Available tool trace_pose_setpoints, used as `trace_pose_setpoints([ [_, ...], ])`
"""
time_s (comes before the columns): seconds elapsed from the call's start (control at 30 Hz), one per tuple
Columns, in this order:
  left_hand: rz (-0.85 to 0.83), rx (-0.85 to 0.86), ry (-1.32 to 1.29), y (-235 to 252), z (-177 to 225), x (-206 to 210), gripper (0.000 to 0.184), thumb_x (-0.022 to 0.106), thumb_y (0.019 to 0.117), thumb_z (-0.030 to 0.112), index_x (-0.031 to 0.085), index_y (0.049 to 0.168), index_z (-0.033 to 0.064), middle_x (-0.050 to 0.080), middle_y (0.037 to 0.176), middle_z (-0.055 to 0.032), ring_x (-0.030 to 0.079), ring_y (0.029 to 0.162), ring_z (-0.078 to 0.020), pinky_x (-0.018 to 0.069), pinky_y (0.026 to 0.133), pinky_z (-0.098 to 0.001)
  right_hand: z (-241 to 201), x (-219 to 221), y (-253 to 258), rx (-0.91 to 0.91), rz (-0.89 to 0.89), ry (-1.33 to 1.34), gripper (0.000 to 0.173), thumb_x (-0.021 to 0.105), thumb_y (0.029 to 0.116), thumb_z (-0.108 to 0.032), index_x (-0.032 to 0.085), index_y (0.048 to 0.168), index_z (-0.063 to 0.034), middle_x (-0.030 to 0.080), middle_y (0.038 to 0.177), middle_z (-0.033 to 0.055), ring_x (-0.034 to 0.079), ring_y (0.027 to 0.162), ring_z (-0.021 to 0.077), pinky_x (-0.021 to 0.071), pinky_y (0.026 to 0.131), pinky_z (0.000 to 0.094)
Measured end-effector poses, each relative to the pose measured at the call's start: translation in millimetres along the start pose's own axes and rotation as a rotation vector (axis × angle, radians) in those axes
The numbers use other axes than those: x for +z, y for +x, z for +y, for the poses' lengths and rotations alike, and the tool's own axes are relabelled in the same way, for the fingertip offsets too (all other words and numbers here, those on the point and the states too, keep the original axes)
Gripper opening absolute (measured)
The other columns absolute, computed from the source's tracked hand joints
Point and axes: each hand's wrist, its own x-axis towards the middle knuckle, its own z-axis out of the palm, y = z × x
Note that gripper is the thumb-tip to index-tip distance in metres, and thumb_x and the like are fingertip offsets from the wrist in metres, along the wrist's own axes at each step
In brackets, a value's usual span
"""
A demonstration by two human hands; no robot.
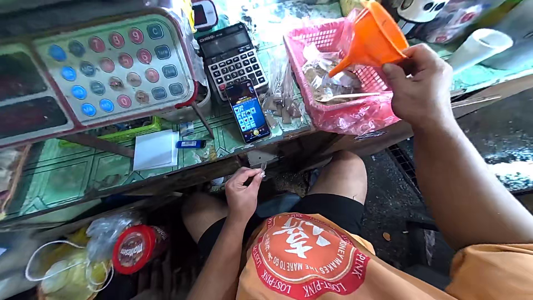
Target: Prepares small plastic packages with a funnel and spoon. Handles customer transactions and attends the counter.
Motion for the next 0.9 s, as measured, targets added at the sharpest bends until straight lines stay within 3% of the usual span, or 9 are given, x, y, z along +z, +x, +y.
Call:
trace_pose_setpoints([
  [0.1,0.009,0.007,-0.002,3,0,0,0.006,0.076,0.0877,0.002,0.078,0.093,0.0016,0.075,0.092,-0.0054,0.071,0.087,-0.0102,0.0608,0.082,-0.0251,-3,-3,-1,0.048,-0.049,0.002,0.035,0.060,0.1034,-0.035,0.063,0.119,-0.0039,0.068,0.100,0.0161,0.067,0.088,0.0244,0.0539,0.083,0.0485],
  [0.17,0.011,0.021,0.025,5,0,-2,0.007,0.075,0.0894,0.004,0.079,0.095,0.0022,0.075,0.092,-0.0046,0.071,0.087,-0.0086,0.0603,0.082,-0.0238,-7,-4,-8,0.056,-0.010,0.052,0.035,0.059,0.1042,-0.036,0.062,0.118,-0.0045,0.067,0.099,0.0117,0.066,0.085,0.0171,0.0547,0.081,0.0400],
  [0.23,0.023,0.030,0.029,8,1,-3,0.008,0.075,0.0895,0.004,0.079,0.095,0.0015,0.075,0.092,-0.0049,0.071,0.088,-0.0083,0.0601,0.083,-0.0235,-17,-5,-19,0.016,0.021,0.212,0.028,0.056,0.1056,-0.033,0.060,0.114,-0.0074,0.062,0.090,0.0011,0.061,0.074,0.0047,0.0536,0.069,0.0247],
  [0.3,0.035,0.049,0.012,10,5,-3,0.008,0.075,0.0887,0.002,0.079,0.095,0.0005,0.075,0.092,-0.0057,0.071,0.088,-0.0092,0.0609,0.082,-0.0240,-39,-1,-38,0.013,-0.066,0.453,0.019,0.052,0.1072,-0.030,0.058,0.113,-0.0128,0.061,0.085,-0.0044,0.059,0.066,0.0035,0.0530,0.061,0.0223],
  [0.43,0.034,0.145,0.057,13,11,-3,0.008,0.075,0.0886,0.003,0.078,0.095,0.0008,0.075,0.093,-0.0050,0.071,0.088,-0.0094,0.0607,0.081,-0.0248,-76,28,-75,0.058,-0.305,0.796,0.018,0.050,0.1068,-0.026,0.062,0.114,-0.0139,0.062,0.081,-0.0017,0.057,0.062,0.0071,0.0508,0.055,0.0226],
  [0.57,0.030,0.217,0.134,16,17,-10,0.006,0.075,0.0895,0.004,0.078,0.094,0.0021,0.074,0.092,-0.0046,0.070,0.089,-0.0097,0.0600,0.081,-0.0256,-85,57,-94,0.082,-0.449,0.882,0.020,0.052,0.1054,-0.025,0.064,0.112,-0.0101,0.062,0.080,0.0028,0.057,0.063,0.0112,0.0503,0.055,0.0244],
  [0.9,0.063,0.231,0.153,15,21,-18,0.006,0.077,0.0887,0.005,0.078,0.094,0.0029,0.073,0.091,-0.0041,0.069,0.087,-0.0102,0.0601,0.080,-0.0256,-81,64,-99,0.172,-0.443,0.923,0.019,0.053,0.1060,-0.026,0.065,0.111,-0.0124,0.063,0.080,0.0029,0.058,0.063,0.0102,0.0502,0.055,0.0221],
])
